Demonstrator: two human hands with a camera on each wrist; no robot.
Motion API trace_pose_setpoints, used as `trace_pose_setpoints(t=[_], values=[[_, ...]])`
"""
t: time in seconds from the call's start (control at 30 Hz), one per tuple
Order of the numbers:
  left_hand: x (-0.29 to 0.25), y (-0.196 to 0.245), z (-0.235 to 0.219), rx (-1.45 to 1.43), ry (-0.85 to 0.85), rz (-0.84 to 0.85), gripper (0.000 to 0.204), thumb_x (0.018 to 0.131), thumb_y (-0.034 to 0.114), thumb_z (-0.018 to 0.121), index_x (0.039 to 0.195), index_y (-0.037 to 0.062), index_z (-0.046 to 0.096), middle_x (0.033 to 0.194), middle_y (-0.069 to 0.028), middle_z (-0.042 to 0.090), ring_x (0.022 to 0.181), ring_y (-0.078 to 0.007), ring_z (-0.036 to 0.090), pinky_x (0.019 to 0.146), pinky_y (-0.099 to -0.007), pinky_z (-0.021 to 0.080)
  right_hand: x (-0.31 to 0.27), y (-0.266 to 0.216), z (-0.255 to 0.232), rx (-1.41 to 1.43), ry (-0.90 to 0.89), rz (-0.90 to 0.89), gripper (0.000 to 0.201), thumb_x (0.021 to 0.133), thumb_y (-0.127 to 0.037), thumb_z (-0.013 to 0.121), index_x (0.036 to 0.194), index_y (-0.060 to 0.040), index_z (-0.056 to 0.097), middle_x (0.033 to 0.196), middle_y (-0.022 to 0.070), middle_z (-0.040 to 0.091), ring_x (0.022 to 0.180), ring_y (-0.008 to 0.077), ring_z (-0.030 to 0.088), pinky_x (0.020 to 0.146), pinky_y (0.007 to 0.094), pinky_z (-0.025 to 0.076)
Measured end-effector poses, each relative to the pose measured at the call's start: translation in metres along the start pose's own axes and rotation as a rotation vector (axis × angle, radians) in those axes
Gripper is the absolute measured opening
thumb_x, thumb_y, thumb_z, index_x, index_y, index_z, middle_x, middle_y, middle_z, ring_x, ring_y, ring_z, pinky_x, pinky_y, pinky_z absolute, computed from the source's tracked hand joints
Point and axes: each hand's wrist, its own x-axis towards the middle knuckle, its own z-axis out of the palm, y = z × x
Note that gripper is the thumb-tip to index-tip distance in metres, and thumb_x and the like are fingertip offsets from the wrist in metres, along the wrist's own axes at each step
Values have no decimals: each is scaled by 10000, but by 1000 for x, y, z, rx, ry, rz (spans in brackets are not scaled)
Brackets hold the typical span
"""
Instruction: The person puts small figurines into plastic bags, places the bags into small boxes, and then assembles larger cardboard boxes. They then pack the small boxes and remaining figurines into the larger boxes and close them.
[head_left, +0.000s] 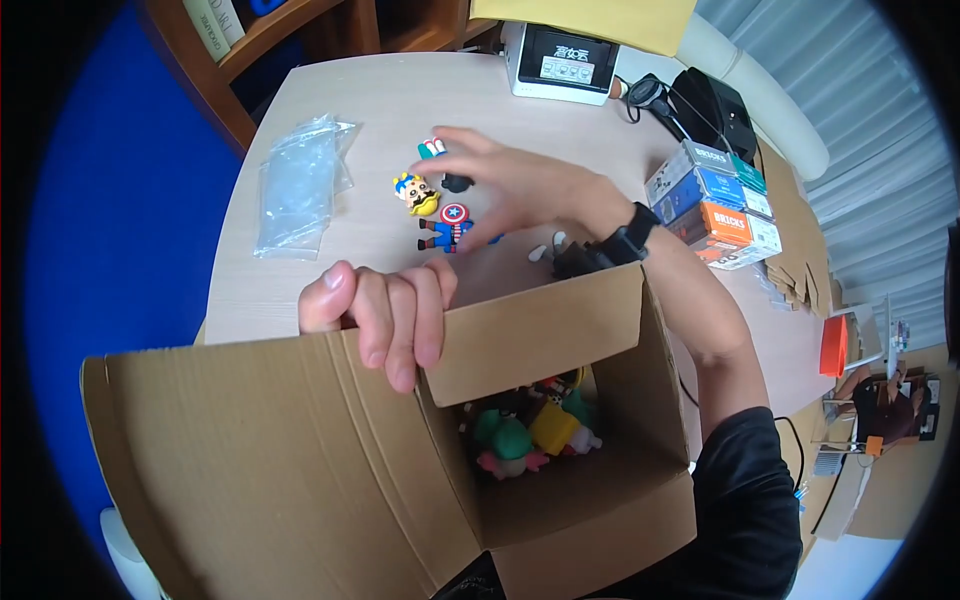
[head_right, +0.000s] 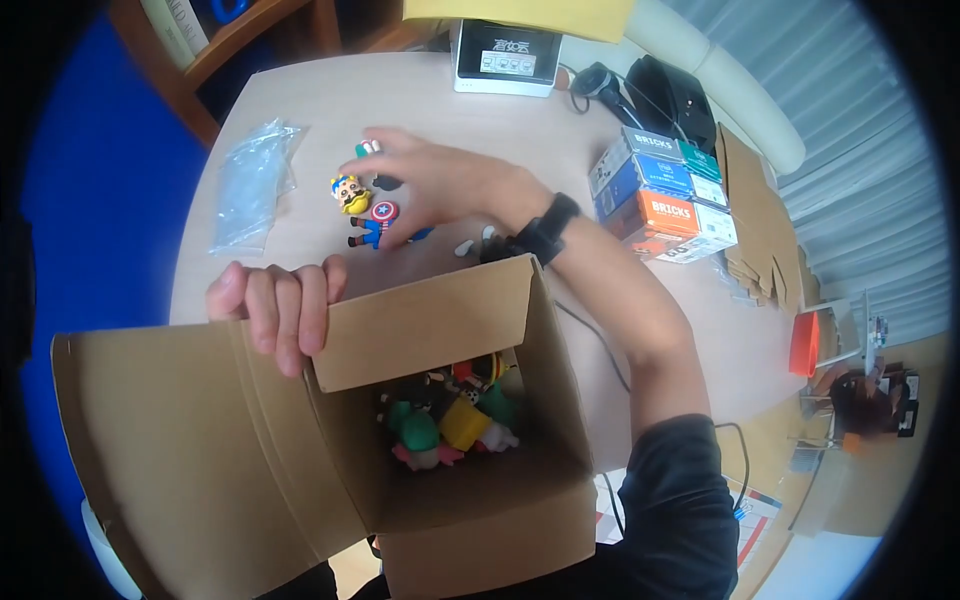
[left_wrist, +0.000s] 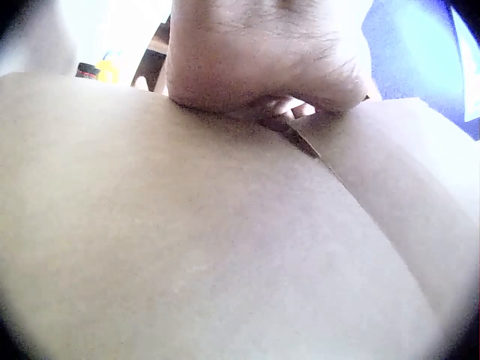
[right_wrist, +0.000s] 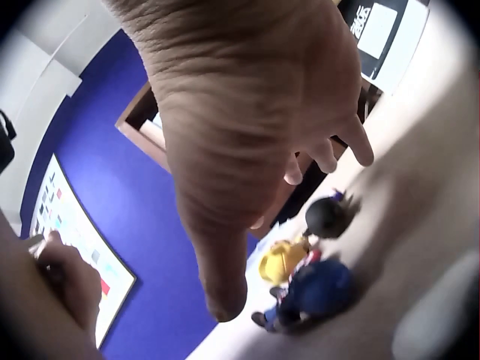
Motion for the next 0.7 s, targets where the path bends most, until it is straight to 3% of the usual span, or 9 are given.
trace_pose_setpoints(t=[0.07,0.27,0.47,0.57,0.7], values=[[0,4,-3,6,-29,-38,542,1027,259,155,589,170,462,545,-4,591,602,-157,525,767,-316,371,6,-8,11,-58,-30,-61,838,600,-350,893,1350,-216,543,1477,249,339,1349,374,384,1085,420,371],[3,-1,-4,-25,-104,-71,550,1031,269,181,597,157,501,582,-17,629,632,-165,550,777,-318,359,9,-1,23,-305,-91,-219,665,668,-364,824,1263,-199,576,1452,174,399,1281,373,447,1033,447,408],[3,-2,-1,-26,-104,-83,551,1031,265,175,601,157,503,598,-20,634,649,-161,544,772,-318,356,0,-4,20,-230,-106,-136,408,708,-253,769,1053,-140,583,1255,120,508,1132,337,499,892,424,461],[1,-2,3,-23,-57,-77,548,1031,258,161,611,158,499,587,-18,623,640,-160,530,769,-316,356,-10,-2,16,-204,-41,-143,382,703,-171,753,1027,-124,556,1166,105,521,1090,329,520,870,409,470],[0,-4,5,-27,-40,-52,538,1030,245,143,623,162,485,569,-15,602,634,-161,513,766,-319,360,-25,-8,9,-212,10,-10,416,680,-80,742,1038,-115,533,1105,105,542,1058,330,535,854,397,479]])
